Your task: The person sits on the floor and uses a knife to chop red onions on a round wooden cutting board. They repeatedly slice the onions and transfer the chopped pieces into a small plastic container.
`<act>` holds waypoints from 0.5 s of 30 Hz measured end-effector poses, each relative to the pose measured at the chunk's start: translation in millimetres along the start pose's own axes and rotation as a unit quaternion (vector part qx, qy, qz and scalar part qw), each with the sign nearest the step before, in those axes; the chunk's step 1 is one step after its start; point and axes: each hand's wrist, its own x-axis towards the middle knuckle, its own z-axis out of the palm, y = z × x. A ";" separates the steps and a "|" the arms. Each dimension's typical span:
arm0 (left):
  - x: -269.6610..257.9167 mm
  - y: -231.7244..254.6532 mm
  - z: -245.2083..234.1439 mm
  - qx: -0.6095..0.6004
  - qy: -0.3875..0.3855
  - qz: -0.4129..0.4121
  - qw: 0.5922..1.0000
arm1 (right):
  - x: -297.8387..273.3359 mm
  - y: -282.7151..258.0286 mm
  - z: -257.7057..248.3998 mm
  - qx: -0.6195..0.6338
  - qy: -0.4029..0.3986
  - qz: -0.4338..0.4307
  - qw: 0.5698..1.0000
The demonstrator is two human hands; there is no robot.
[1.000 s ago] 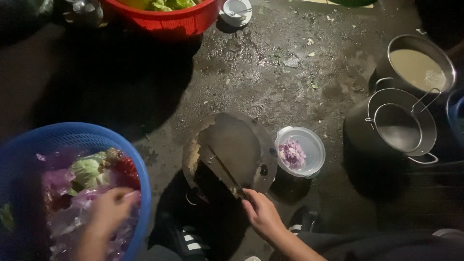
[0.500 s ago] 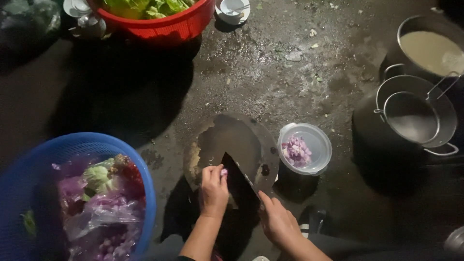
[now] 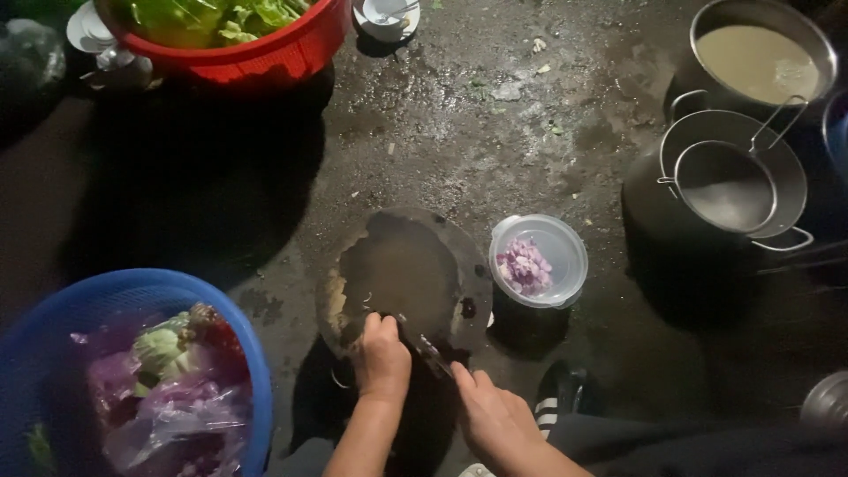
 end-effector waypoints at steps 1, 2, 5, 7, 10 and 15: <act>-0.1 -0.6 -0.8 0.002 0.000 -0.001 1.000 | 2.4 0.6 1.7 0.000 -0.001 -0.002 1.000; -0.1 0.3 -0.5 0.013 -0.017 -0.014 1.000 | 4.4 2.3 2.9 0.001 -0.006 -0.006 1.000; 0.5 3.8 -2.7 0.036 -0.018 -0.014 0.999 | 3.8 1.7 0.9 0.011 -0.005 -0.011 1.000; 1.2 2.6 -4.6 0.051 0.000 -0.003 0.999 | 3.9 -2.2 -1.5 0.022 0.002 -0.015 1.000; -0.9 1.2 -0.5 -0.008 -0.061 -0.053 0.997 | 5.2 -3.9 -3.1 0.018 -0.017 -0.016 1.000; -2.5 -3.5 5.9 0.005 -0.021 0.005 1.000 | 22.6 -9.2 -6.3 0.027 -0.020 -0.013 0.999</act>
